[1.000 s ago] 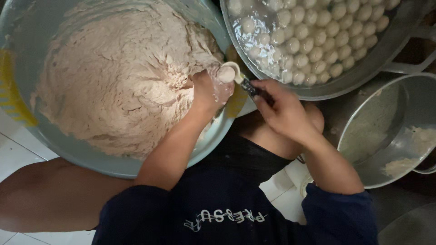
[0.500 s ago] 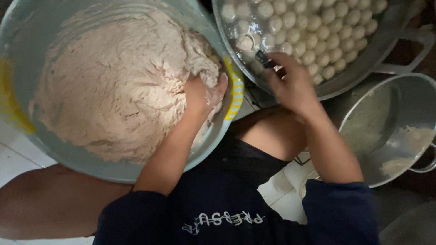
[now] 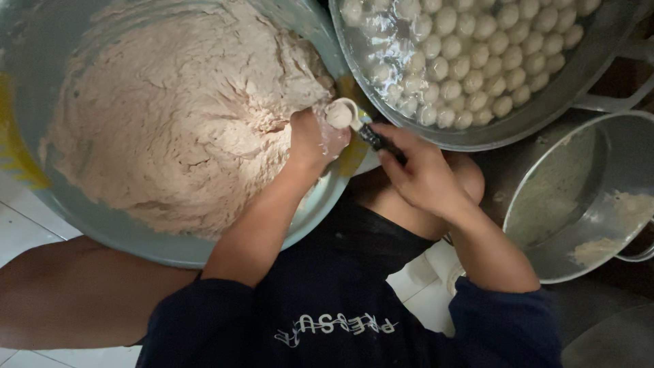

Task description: The person sits on the floor with a large basin of dough batter on their lap and uses a scoop to portion batter, shaping balls by hand and placing them into a water-filled tray beside them. At the end they pick up a blue tray of diced meat pieces.

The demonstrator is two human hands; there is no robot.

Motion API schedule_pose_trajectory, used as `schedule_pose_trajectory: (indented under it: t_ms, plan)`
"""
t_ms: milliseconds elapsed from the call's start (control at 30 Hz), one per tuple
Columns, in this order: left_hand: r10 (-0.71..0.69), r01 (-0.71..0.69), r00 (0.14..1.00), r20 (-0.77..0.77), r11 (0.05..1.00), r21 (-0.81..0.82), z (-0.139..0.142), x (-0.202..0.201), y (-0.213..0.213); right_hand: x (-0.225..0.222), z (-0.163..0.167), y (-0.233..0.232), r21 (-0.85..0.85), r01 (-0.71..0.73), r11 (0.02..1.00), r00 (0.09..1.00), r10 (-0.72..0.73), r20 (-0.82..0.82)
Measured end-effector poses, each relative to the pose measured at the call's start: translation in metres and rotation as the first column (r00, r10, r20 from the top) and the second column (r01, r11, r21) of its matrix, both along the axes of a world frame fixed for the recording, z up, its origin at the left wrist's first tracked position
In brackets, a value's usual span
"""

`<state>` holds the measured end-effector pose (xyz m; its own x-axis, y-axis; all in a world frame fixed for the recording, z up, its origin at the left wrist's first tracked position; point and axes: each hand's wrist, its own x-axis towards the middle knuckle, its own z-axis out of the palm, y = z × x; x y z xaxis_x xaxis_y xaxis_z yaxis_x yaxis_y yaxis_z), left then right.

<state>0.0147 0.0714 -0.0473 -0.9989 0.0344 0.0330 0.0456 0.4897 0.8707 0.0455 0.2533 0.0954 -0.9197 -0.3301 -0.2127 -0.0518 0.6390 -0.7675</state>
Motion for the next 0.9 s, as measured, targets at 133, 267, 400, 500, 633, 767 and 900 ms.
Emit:
schedule_pose_trajectory:
  t_ms: [133,267,400,500,633,767,900]
  plan:
    - [0.055,-0.03,0.987,0.154,0.987,-0.155,0.009,-0.004,-0.004,-0.004,-0.002,-0.001,-0.224,0.233,0.946,0.882,-0.108,0.459]
    - [0.036,-0.01,0.995,0.092,0.963,-0.27,0.017,-0.003,-0.009,-0.016,-0.007,0.011,-0.108,0.264,0.959,0.882,-0.194,0.429]
    - [0.126,-0.126,0.992,-0.017,0.956,-0.264,0.011,0.005,-0.006,-0.039,-0.019,0.028,0.06,0.178,0.982,0.982,-0.181,0.047]
    - [0.079,-0.073,0.996,0.03,0.982,-0.172,0.002,0.005,-0.006,-0.057,-0.026,0.034,0.122,0.126,0.985,0.985,-0.11,-0.133]
    - [0.043,-0.056,0.964,-0.262,0.998,-0.042,-0.002,0.005,-0.008,-0.059,-0.017,0.036,0.134,0.182,0.974,0.976,-0.162,-0.149]
    - [0.078,-0.081,0.99,-0.117,0.997,-0.015,0.002,0.007,-0.005,-0.031,0.001,0.029,0.133,0.294,0.947,0.924,-0.317,0.213]
    - [-0.012,-0.005,0.991,-0.136,0.992,-0.123,-0.001,0.005,-0.001,-0.005,0.001,0.009,-0.006,0.162,0.987,0.944,-0.154,0.291]
